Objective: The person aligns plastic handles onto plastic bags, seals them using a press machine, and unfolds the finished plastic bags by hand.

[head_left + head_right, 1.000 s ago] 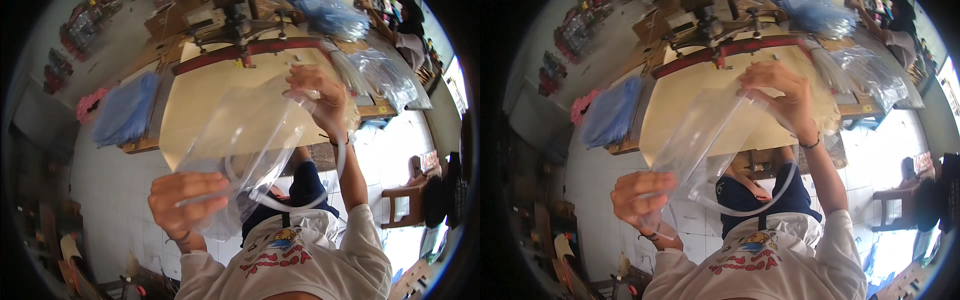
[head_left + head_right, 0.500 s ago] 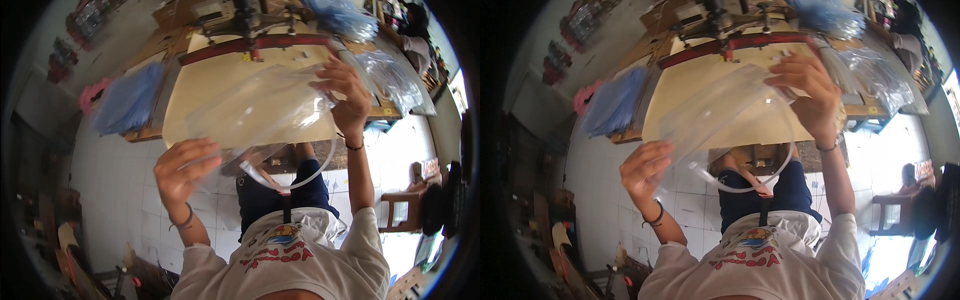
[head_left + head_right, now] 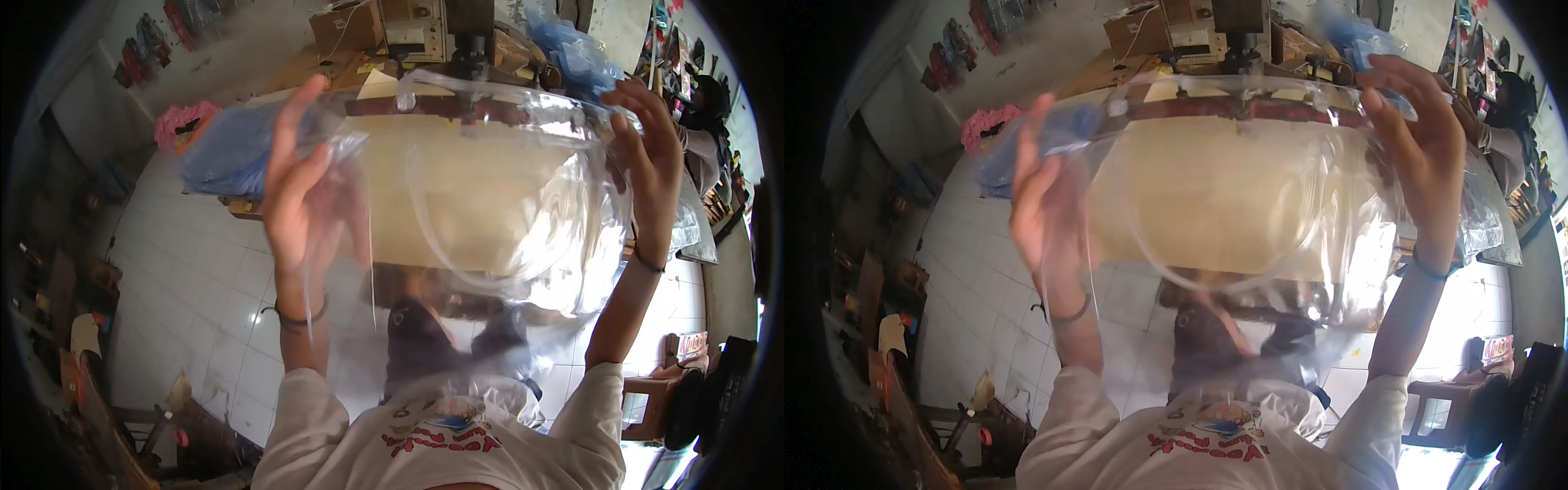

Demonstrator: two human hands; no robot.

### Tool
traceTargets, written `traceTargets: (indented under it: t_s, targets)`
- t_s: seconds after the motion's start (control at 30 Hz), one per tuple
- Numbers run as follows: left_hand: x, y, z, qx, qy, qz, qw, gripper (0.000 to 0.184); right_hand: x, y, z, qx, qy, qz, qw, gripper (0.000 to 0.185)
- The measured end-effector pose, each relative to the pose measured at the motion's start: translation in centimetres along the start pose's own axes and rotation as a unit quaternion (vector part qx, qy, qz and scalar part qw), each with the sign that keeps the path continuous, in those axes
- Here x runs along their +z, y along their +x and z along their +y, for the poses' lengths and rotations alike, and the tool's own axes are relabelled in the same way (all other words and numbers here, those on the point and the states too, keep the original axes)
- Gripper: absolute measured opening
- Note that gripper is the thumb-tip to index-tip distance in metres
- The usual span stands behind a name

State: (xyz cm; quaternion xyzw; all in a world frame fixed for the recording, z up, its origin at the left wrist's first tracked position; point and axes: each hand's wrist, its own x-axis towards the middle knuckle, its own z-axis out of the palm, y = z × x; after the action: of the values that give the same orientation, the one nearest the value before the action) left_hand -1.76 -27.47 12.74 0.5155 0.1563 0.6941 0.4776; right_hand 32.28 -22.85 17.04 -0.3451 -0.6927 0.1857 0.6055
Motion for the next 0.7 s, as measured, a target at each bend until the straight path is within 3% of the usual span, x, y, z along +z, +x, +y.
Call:
traceTargets:
  t_s: [0.1, 0.17, 0.23, 0.3, 0.33, 0.37, 0.43, 0.47, 0.53, 0.63, 0.7]
  targets:
    - [-1.5, 2.8, -2.6, -0.100, -0.027, -0.002, 0.995, 0.054, -1.0, 2.1, 1.7, 0.138, -0.020, -0.086, 0.987, 0.047]
    - [-4.0, 2.6, -6.8, -0.171, 0.058, 0.021, 0.983, 0.053, -1.6, 0.9, 6.9, 0.113, 0.063, -0.201, 0.971, 0.054]
    - [-5.7, 1.8, -11.4, -0.221, 0.141, 0.073, 0.962, 0.053, -1.2, -1.8, 12.0, 0.069, 0.058, -0.266, 0.960, 0.068]
    - [-8.1, 1.1, -15.0, -0.182, 0.290, -0.014, 0.939, 0.058, -0.9, -3.9, 16.3, 0.168, 0.015, -0.301, 0.939, 0.077]
    - [-8.3, 1.2, -15.0, -0.150, 0.360, -0.072, 0.918, 0.060, -0.6, -4.6, 17.0, 0.204, -0.083, -0.322, 0.921, 0.077]
    - [-8.4, 1.3, -15.0, -0.109, 0.425, -0.123, 0.890, 0.063, -0.3, -5.5, 17.7, 0.171, -0.163, -0.310, 0.921, 0.067]
    - [-8.5, 1.7, -14.6, -0.048, 0.502, -0.206, 0.838, 0.068, 0.3, -6.2, 18.7, 0.137, 0.027, -0.201, 0.970, 0.053]
    - [-8.3, 1.8, -14.4, -0.036, 0.523, -0.226, 0.821, 0.070, 0.6, -6.4, 18.2, 0.185, 0.020, -0.203, 0.961, 0.050]
    - [-8.3, 2.5, -14.4, -0.090, 0.499, -0.197, 0.839, 0.067, 0.4, -6.0, 16.9, 0.274, 0.006, -0.203, 0.940, 0.044]
    - [-9.6, 3.3, -15.3, -0.181, 0.411, -0.187, 0.874, 0.051, 0.2, -6.4, 18.7, 0.178, -0.018, -0.202, 0.963, 0.038]
    - [-10.9, 3.1, -16.9, -0.177, 0.362, -0.161, 0.901, 0.039, 0.1, -6.7, 18.7, 0.190, -0.005, -0.185, 0.964, 0.037]
